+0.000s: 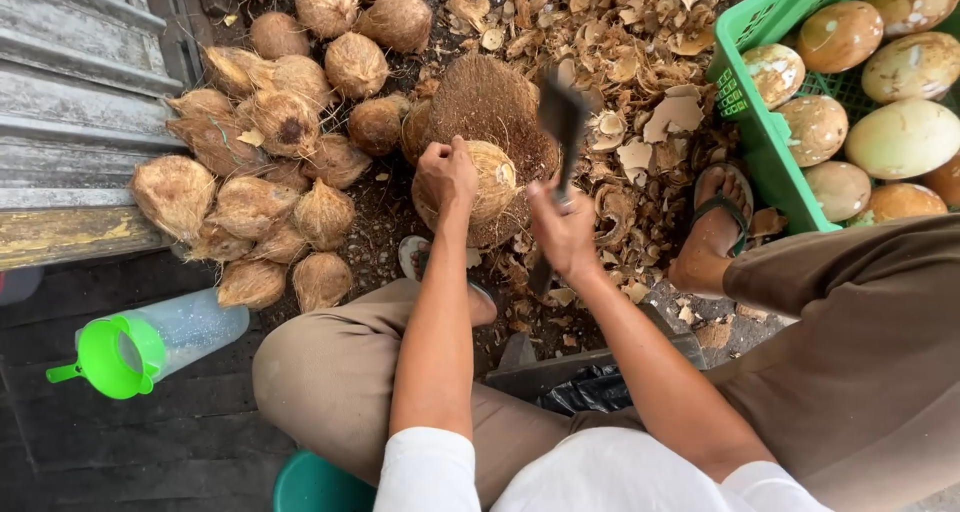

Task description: Peeling the outer husk of a coconut using a knife

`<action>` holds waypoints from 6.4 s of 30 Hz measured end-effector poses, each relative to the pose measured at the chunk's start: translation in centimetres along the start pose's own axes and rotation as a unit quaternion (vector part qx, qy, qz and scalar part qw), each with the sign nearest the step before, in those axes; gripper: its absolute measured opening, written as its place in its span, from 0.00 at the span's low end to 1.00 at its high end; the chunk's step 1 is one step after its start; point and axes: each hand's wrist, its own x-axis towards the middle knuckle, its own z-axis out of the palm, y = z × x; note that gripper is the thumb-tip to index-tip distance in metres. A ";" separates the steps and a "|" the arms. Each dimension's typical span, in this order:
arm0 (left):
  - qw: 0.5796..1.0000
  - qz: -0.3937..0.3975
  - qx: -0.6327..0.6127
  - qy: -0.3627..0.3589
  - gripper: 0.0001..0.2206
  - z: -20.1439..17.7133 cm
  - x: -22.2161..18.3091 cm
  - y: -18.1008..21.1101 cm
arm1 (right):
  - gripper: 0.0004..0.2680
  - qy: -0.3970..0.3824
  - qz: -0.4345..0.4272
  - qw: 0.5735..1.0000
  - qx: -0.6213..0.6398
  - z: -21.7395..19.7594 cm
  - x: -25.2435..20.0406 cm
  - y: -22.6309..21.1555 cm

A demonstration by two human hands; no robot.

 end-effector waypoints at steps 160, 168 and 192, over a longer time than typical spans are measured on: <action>0.991 0.062 -0.115 0.042 0.20 5.2 -2.3 -6.2 | 0.09 -0.091 0.056 0.990 -0.097 -4.3 0.5 -3.4; 0.992 0.062 -0.084 0.074 0.19 5.4 -2.6 -6.0 | 0.11 -0.126 0.093 0.984 -0.088 -3.2 -1.1 -0.3; 0.997 0.037 -0.052 0.051 0.18 5.5 -2.2 -5.1 | 0.13 -0.132 0.077 0.980 -0.125 -2.8 -1.7 1.4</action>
